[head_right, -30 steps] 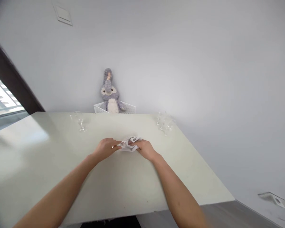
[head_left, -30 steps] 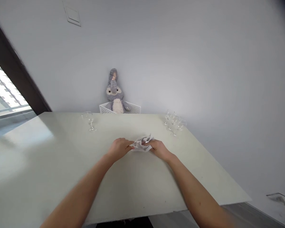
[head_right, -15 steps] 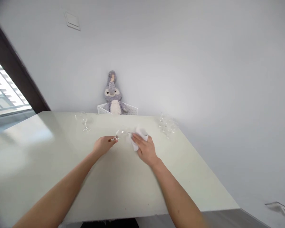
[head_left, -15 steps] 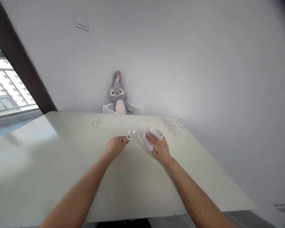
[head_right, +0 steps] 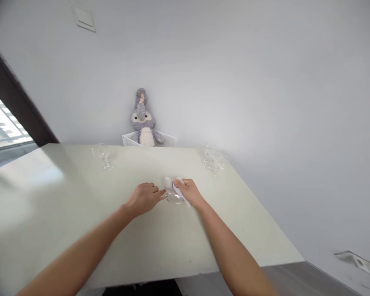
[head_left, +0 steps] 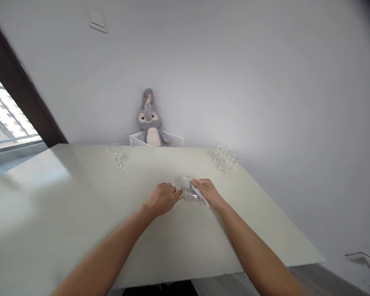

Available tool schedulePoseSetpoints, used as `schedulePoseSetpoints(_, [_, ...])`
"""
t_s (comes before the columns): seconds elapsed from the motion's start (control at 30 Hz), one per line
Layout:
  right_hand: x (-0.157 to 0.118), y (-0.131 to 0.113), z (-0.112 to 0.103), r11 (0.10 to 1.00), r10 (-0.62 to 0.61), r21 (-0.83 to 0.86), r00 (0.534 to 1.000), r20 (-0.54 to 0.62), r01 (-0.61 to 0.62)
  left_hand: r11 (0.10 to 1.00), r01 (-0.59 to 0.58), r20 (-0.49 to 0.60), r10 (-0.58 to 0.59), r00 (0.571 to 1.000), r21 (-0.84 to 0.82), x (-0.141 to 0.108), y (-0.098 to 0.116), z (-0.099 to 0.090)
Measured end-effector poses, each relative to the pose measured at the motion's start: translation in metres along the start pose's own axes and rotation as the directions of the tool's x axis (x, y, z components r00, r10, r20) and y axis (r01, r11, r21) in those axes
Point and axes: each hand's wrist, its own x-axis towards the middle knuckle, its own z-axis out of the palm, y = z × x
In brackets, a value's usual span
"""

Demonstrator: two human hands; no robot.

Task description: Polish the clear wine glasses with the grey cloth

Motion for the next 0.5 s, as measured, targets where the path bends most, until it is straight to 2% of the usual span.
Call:
schedulePoseSetpoints(0.07, [0.004,0.002,-0.005,0.931,0.17,0.321,0.985,0.04,-0.174,0.999,0.022,-0.005,-0.022,1.0,-0.026,0.0,0.002,0.003])
schedulePoseSetpoints(0.13, [0.007,0.004,-0.004,0.791,0.247,0.564,0.967,0.058,-0.236,0.995,0.077,0.0,-0.077,0.997,-0.071,-0.001,0.004,0.007])
schedulePoseSetpoints(0.2, [0.009,0.004,0.0,0.651,0.289,0.714,0.954,0.081,-0.258,0.978,0.155,0.004,-0.156,0.988,-0.137,0.0,0.007,0.009])
schedulePoseSetpoints(0.3, [0.008,0.003,0.011,0.491,0.292,0.825,0.945,0.147,-0.28,0.914,0.307,0.013,-0.315,0.949,-0.265,0.002,0.01,0.01])
schedulePoseSetpoints(0.37, [0.004,0.0,0.022,0.452,0.248,0.856,0.957,0.151,-0.252,0.846,0.421,0.028,-0.437,0.899,-0.326,0.003,0.009,0.009])
schedulePoseSetpoints(0.43, [-0.004,-0.004,0.035,0.475,0.178,0.866,0.981,0.078,-0.155,0.792,0.515,0.033,-0.535,0.844,-0.329,0.004,0.009,0.007])
schedulePoseSetpoints(0.5, [-0.013,-0.007,0.049,0.53,0.11,0.847,0.994,-0.025,-0.038,0.787,0.539,0.033,-0.556,0.83,-0.3,0.005,0.011,0.005])
